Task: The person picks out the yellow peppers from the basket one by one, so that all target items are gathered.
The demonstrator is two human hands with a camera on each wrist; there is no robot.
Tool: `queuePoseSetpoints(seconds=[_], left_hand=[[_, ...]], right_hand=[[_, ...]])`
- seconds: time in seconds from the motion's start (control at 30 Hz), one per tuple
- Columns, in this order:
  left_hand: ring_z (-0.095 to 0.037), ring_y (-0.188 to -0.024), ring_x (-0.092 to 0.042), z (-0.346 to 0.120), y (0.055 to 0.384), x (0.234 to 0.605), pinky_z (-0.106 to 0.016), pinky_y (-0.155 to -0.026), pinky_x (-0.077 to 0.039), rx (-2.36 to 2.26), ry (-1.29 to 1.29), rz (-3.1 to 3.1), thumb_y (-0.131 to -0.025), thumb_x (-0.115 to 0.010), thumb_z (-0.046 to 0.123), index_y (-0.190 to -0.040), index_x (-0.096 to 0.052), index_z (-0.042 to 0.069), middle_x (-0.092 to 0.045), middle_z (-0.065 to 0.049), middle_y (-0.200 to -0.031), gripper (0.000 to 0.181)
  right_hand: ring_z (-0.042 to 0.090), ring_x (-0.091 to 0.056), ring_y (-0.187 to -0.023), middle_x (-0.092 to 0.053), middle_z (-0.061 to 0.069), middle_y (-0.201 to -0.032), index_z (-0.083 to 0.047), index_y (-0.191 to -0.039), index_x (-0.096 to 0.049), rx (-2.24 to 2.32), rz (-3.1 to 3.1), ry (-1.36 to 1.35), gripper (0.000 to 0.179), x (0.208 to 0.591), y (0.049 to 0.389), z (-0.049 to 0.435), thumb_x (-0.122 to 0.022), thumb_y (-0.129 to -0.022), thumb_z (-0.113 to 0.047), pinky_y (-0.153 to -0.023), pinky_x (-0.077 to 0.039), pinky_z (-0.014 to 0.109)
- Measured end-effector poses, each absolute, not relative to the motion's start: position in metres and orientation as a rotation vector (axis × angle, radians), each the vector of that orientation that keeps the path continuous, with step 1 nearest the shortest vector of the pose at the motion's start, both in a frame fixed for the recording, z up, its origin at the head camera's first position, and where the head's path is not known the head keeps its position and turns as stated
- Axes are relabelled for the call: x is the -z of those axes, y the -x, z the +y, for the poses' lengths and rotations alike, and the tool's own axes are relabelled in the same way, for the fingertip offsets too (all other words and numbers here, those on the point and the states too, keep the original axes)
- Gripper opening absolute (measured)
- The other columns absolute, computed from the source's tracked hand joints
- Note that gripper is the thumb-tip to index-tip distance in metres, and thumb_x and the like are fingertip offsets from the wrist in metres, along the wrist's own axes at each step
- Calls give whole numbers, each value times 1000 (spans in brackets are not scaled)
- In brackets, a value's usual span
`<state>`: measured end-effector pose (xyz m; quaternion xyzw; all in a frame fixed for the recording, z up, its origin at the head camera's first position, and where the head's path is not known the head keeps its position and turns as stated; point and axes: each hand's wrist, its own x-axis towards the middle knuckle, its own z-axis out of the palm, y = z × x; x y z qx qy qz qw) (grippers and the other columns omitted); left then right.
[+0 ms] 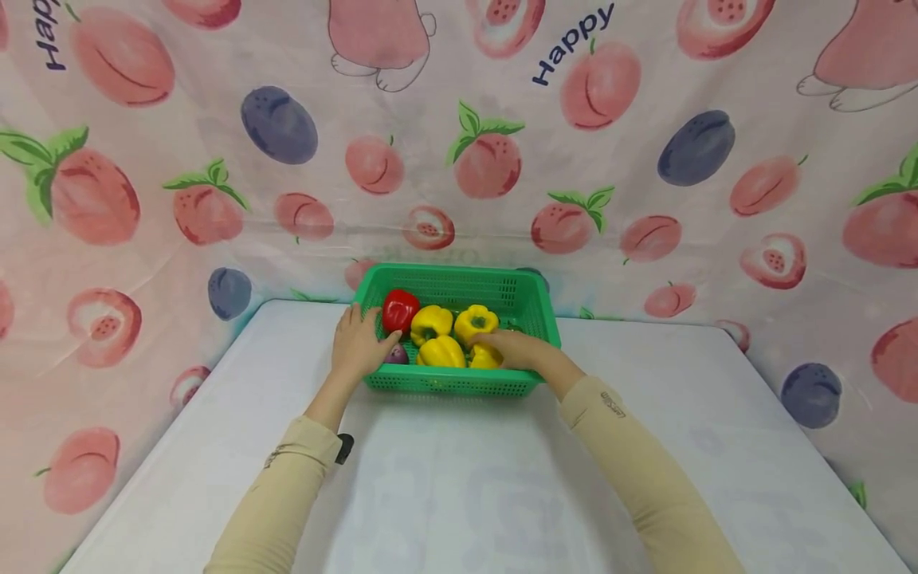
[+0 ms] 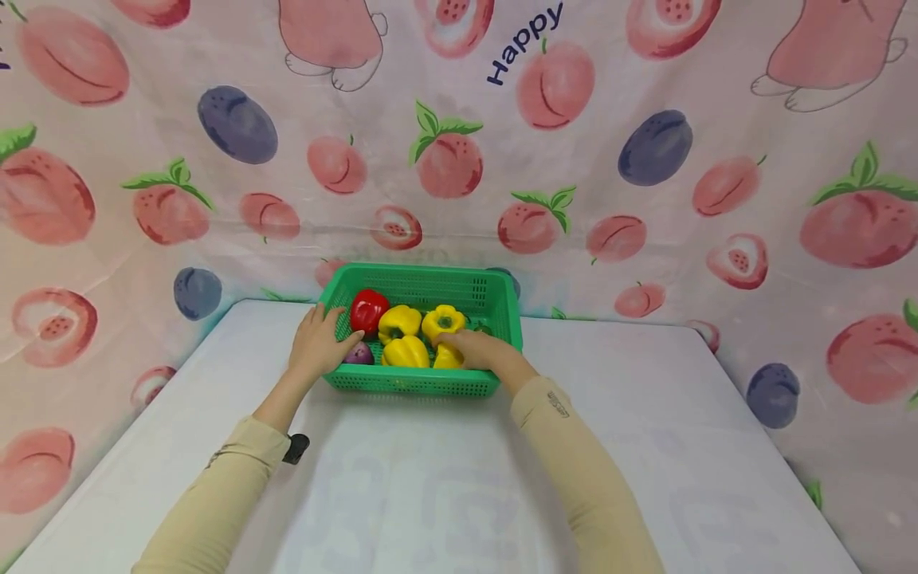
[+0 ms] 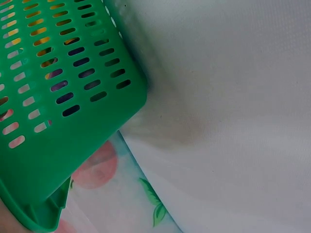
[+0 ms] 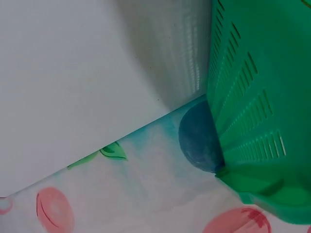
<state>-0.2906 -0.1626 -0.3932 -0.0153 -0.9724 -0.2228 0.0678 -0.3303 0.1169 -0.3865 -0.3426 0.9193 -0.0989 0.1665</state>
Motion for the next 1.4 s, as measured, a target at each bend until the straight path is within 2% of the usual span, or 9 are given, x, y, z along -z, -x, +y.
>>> queuePoseSetpoints(seconds=[0.17, 0.43, 0.57, 0.73, 1.03, 1.4], left_hand=[[-47, -141, -12, -163, 290, 394, -57, -117, -11, 684, 47, -2928, -93, -50, 43, -142, -34, -1, -15, -33, -152, 68], [-47, -141, -12, -163, 289, 393, -57, -117, -12, 681, 42, -2926, -93, -50, 42, -142, -35, -1, -15, -33, -152, 67], [-47, -141, -12, -163, 288, 394, -57, -117, -12, 675, 33, -2933, -93, -50, 41, -142, -35, -1, -15, -32, -152, 66], [-47, -141, -11, -163, 288, 393, -57, -117, -11, 690, 28, -2928, -93, -50, 41, -142, -35, 0, -14, -32, -152, 66], [-47, -142, -11, -162, 290, 393, -56, -117, -11, 696, 34, -2923, -93, -50, 41, -142, -35, 0, -14, -32, -152, 66], [-47, -141, -11, -162, 288, 392, -57, -117, -11, 690, 36, -2925, -94, -50, 41, -142, -35, -1, -13, -32, -152, 65]], right_hand=[[31, -46, -128, -50, 11, -139, -13, -140, -44, 352, 2626, 983, 56, 387, 329, 122, -65, -88, -16, -108, -38, 47], [33, -42, -133, -47, 11, -143, -11, -139, -44, 395, 2672, 1005, 62, 383, 327, 129, -69, -86, -29, -111, -34, 50], [33, -44, -130, -48, 11, -141, -11, -138, -45, 419, 2704, 1029, 61, 382, 324, 132, -69, -85, -30, -109, -35, 51], [36, -40, -133, -46, 11, -143, -12, -138, -44, 486, 2731, 1012, 61, 380, 320, 136, -69, -85, -27, -110, -33, 53], [35, -45, -127, -44, 17, -143, -13, -139, -43, 635, 2753, 1004, 64, 376, 318, 143, -71, -83, -29, -103, -41, 53], [33, -46, -124, -43, 15, -143, -16, -140, -41, 811, 2786, 947, 69, 374, 307, 146, -72, -82, -36, -101, -42, 54]])
